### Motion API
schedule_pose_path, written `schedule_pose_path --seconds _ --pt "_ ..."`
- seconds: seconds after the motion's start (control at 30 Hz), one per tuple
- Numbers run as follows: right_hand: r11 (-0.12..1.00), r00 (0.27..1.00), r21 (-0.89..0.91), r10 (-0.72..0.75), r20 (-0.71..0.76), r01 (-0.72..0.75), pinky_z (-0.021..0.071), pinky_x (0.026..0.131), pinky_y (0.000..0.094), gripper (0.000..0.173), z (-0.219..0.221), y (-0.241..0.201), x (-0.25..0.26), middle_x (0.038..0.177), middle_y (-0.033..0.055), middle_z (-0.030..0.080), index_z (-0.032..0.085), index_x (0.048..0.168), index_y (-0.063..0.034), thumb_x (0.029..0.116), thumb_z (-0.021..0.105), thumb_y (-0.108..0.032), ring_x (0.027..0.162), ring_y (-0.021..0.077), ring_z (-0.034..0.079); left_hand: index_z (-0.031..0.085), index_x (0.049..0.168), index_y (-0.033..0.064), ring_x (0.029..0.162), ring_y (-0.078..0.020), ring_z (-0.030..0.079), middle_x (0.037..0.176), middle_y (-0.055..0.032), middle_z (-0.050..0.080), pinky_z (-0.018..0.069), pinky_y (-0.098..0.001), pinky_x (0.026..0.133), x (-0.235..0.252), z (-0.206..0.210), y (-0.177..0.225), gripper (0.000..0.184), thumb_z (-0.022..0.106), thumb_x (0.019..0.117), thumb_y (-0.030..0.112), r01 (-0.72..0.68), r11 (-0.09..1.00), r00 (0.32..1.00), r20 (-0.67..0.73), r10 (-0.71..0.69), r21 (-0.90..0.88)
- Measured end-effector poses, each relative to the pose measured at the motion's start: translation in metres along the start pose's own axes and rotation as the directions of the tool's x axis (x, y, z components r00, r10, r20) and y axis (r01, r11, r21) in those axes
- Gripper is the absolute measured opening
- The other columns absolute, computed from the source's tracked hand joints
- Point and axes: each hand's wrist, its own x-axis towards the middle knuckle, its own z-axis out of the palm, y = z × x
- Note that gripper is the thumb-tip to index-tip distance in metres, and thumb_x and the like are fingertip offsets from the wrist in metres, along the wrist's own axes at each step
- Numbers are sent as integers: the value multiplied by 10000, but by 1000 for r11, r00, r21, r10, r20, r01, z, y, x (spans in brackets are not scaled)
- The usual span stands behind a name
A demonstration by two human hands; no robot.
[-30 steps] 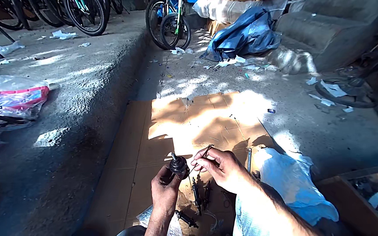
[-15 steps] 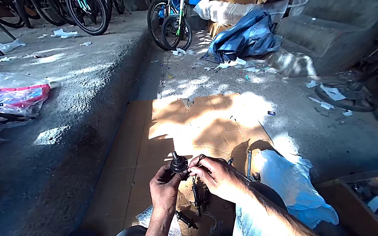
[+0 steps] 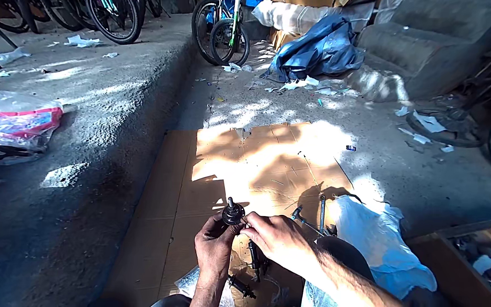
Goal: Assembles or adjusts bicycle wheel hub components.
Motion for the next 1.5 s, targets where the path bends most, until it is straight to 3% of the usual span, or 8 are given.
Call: schedule_pose_path --seconds 0.13,0.23,0.33,0.53,0.73,0.87,0.97,1.5 --pt "998 994 6 68 87 -69 542 561 415 271 -26 12 -1 697 19 654 693 1036 -165 1059 511 -365 634 188 669 705 1041 -95 843 -264 745 935 -204 744 641 -378 791 2 -1 -1 294 801 766 -56 4 1000 1000 29 -4 -25" --pt "949 979 298 150 -137 -104 605 672 289 195 -38 26 3 858 -89 737 715 1070 -203 1058 558 -318 750 46 705 702 1065 -99 870 -270 748 964 -210 744 642 -382 814 1 -2 2 312 797 769 -72 1 998 999 42 1 -62" --pt "790 906 600 159 -393 122 687 765 360 110 -47 13 15 1002 50 778 657 1118 -51 1030 610 -97 858 194 775 701 1074 -97 882 -264 746 978 -205 744 640 -379 821 1 0 1 324 792 763 -83 -8 997 996 88 15 -80" --pt "814 919 571 134 -370 111 670 774 315 105 -34 9 19 971 -2 771 666 1097 -64 1044 593 -118 850 122 759 702 1095 -73 920 -243 739 1013 -185 740 631 -376 858 -3 2 -3 342 807 770 -48 -78 992 973 210 98 -102" --pt "823 933 558 114 -342 103 656 788 287 104 -35 9 13 972 -5 765 664 1082 -61 1048 587 -121 864 97 749 701 1099 -63 930 -239 739 1024 -177 741 630 -368 860 -5 1 -4 349 811 768 -47 -94 989 968 223 118 -115" --pt "922 945 383 80 -318 51 616 718 245 165 -37 6 14 919 -46 738 682 1085 -115 1067 566 -231 811 33 707 702 1101 -61 938 -239 740 1032 -166 744 628 -368 870 -5 1 -6 355 813 766 -37 -109 991 965 230 124 -75" --pt "962 950 267 22 -312 65 589 675 267 191 -37 0 16 904 -8 710 696 1076 -108 1065 565 -245 780 68 684 703 1097 -56 922 -228 745 1012 -152 752 632 -358 857 -6 2 -9 344 800 768 -31 -110 993 965 234 115 -33" --pt "912 961 401 31 -277 86 589 763 246 219 -32 10 8 959 5 728 715 1091 -91 1072 559 -244 857 61 692 690 1076 -72 893 -231 748 984 -162 751 638 -366 835 -7 5 -11 327 767 759 -76 -73 997 977 200 68 15"
